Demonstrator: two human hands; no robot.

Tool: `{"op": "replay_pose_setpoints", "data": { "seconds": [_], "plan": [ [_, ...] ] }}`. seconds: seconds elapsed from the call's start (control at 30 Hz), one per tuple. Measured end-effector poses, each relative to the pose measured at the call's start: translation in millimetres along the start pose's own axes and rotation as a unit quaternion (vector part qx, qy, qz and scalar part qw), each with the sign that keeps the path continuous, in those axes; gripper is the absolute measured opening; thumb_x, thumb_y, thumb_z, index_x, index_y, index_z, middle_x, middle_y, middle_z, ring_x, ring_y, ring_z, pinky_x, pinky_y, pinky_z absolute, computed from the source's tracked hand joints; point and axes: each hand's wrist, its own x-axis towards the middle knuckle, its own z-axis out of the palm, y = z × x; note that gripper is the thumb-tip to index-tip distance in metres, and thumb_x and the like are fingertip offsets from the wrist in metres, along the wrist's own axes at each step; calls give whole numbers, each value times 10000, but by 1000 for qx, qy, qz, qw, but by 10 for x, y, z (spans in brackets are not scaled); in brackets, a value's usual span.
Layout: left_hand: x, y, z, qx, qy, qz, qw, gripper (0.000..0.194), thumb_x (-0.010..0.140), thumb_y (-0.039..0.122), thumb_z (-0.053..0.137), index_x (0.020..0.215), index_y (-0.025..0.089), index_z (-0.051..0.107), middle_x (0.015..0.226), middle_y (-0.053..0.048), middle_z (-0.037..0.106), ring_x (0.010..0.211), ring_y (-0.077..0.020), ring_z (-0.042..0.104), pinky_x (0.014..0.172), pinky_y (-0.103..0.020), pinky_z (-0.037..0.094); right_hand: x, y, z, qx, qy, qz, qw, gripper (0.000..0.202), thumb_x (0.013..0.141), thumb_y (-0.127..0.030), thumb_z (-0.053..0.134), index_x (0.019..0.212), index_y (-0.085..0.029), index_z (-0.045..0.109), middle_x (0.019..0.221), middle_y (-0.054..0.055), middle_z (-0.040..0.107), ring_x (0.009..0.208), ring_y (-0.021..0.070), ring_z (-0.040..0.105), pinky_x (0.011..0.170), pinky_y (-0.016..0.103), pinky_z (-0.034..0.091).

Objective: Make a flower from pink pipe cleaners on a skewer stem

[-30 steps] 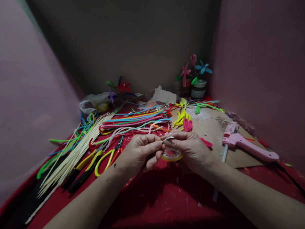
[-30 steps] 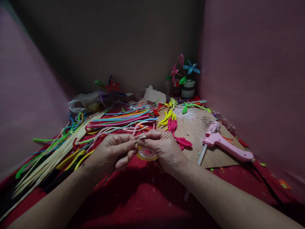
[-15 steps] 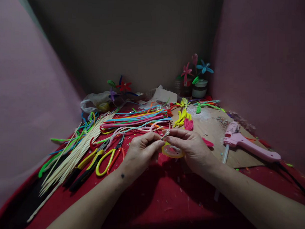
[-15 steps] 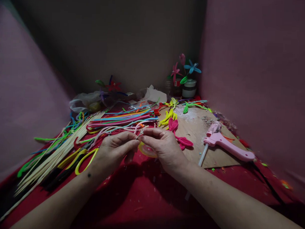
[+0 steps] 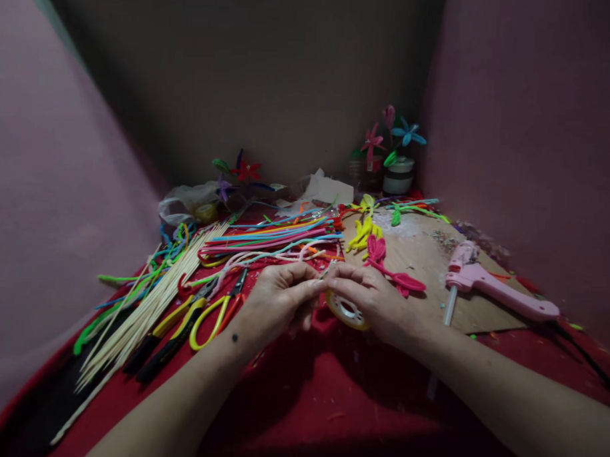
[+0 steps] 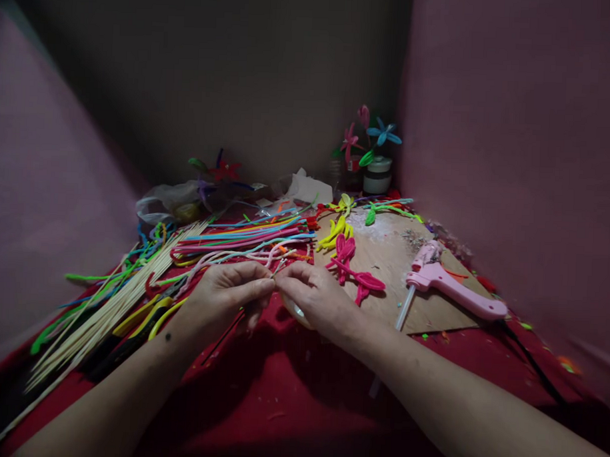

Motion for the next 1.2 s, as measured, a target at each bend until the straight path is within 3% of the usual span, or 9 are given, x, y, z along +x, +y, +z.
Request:
{"op": "replay_pose_setpoints", "data": {
  "seconds": [0.13,0.3,0.43,0.57,0.93,1.07,1.13,1.2],
  "plan": [
    [28,-49,-45,-68,-41,-1,997,225,749,313,591,645,124,527,488,23,535,336,-48,446,330,-151,311,5,-10,-3,31,-15,-6,999,132,708,-282,594,650,-169,560,587,-32,518,525,86,445,510,225,326],
    [52,-77,-67,-170,-82,-37,981,194,737,277,598,645,129,512,486,34,536,262,-34,396,253,-134,254,25,25,1,86,1,-73,994,96,698,-258,643,750,-185,606,708,-22,585,653,93,519,651,235,395],
    [62,-86,-73,-216,-109,-49,969,181,749,282,592,671,130,530,484,40,543,239,-25,373,242,-124,237,22,47,14,179,-13,-55,982,121,673,-241,680,774,-204,625,716,-28,609,638,87,540,635,230,403],
    [63,-103,-79,-206,-106,-50,971,190,757,291,589,680,122,552,473,37,540,239,-11,355,253,-118,211,11,52,7,213,-6,-22,977,140,640,-217,711,768,-206,656,647,-41,602,539,66,505,557,212,384],
    [38,-88,-23,-189,-101,-41,976,218,791,318,559,720,113,580,504,22,545,280,-21,395,270,-124,255,19,53,-20,235,5,0,972,97,583,-192,753,657,-205,693,654,-23,659,569,79,566,578,213,418],
    [54,-103,-3,-173,-125,-17,977,253,830,343,485,757,113,564,569,-2,567,325,-65,473,290,-163,344,28,60,-35,213,10,-4,977,81,602,-204,742,657,-193,685,634,-24,645,583,83,567,601,222,421],
    [61,-103,25,-151,-104,8,983,255,835,368,469,794,126,542,618,-6,576,390,-93,530,350,-202,420,32,61,-36,208,22,-11,978,76,608,-207,735,657,-189,681,634,-24,640,600,88,570,627,231,425],
    [62,-109,61,-102,-48,44,993,208,799,351,535,851,150,517,645,14,570,439,-100,551,417,-225,459,34,63,-32,205,41,-22,978,66,616,-210,728,654,-187,679,637,-26,636,603,84,563,636,230,424]
  ]
}}
